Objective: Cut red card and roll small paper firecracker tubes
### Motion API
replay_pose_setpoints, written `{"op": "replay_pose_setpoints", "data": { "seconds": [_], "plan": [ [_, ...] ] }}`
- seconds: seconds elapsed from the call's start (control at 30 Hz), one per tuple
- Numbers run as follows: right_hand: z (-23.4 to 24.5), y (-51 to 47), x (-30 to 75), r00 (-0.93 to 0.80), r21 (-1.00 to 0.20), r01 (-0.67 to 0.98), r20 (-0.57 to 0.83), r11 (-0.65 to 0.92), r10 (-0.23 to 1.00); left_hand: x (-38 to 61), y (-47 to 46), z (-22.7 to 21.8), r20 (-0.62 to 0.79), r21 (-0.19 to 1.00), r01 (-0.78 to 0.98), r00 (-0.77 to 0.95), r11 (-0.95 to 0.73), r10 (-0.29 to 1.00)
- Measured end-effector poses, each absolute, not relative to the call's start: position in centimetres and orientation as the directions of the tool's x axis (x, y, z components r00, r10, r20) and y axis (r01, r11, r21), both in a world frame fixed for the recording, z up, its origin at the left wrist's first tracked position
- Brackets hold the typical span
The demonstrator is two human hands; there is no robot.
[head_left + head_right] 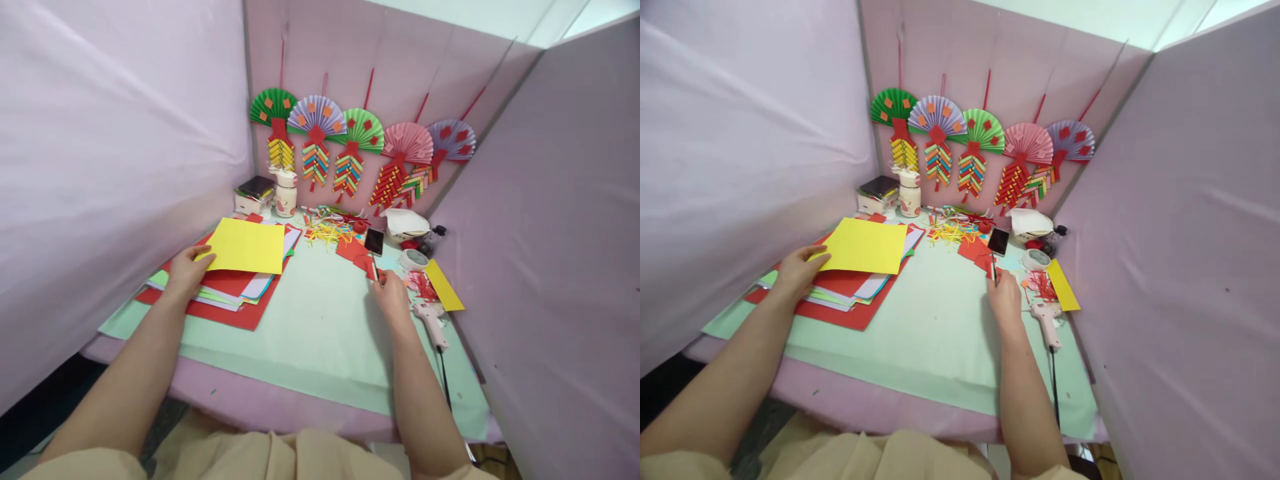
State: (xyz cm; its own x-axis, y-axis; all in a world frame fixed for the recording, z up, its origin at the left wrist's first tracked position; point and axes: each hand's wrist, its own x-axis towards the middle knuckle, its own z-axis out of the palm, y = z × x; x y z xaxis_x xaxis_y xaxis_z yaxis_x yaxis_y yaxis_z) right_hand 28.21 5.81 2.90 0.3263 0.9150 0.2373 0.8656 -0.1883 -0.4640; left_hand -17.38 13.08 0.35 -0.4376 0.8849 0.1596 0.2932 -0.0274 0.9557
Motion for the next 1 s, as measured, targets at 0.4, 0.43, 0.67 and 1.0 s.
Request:
{"op": "replay_pose_setpoints", "data": {
  "seconds": [0.4, 0.43, 0.67, 1.0],
  "plan": [
    [3.0, 6.1, 28.4, 0.405, -0.723, 0.670, 0.170, -0.165, 0.899, -16.6, 12.4, 2.1, -0.076, 0.985, -0.174, -0.471, -0.008, 0.879],
    [3.1, 6.3, 27.2, 0.354, -0.768, 0.629, 0.144, -0.122, 0.924, -16.6, 12.4, 2.1, -0.078, 0.982, -0.186, -0.473, -0.012, 0.878],
    [3.6, 8.9, 14.2, -0.196, -0.983, 0.115, -0.167, -0.146, 0.966, -16.8, 12.6, 1.7, -0.103, 0.960, -0.276, -0.477, -0.038, 0.873],
    [4.6, 16.7, 4.6, -0.350, -0.785, -0.387, -0.360, -0.484, 0.865, -16.8, 11.8, 2.1, -0.138, 0.942, -0.336, -0.449, -0.023, 0.883]
  ]
}}
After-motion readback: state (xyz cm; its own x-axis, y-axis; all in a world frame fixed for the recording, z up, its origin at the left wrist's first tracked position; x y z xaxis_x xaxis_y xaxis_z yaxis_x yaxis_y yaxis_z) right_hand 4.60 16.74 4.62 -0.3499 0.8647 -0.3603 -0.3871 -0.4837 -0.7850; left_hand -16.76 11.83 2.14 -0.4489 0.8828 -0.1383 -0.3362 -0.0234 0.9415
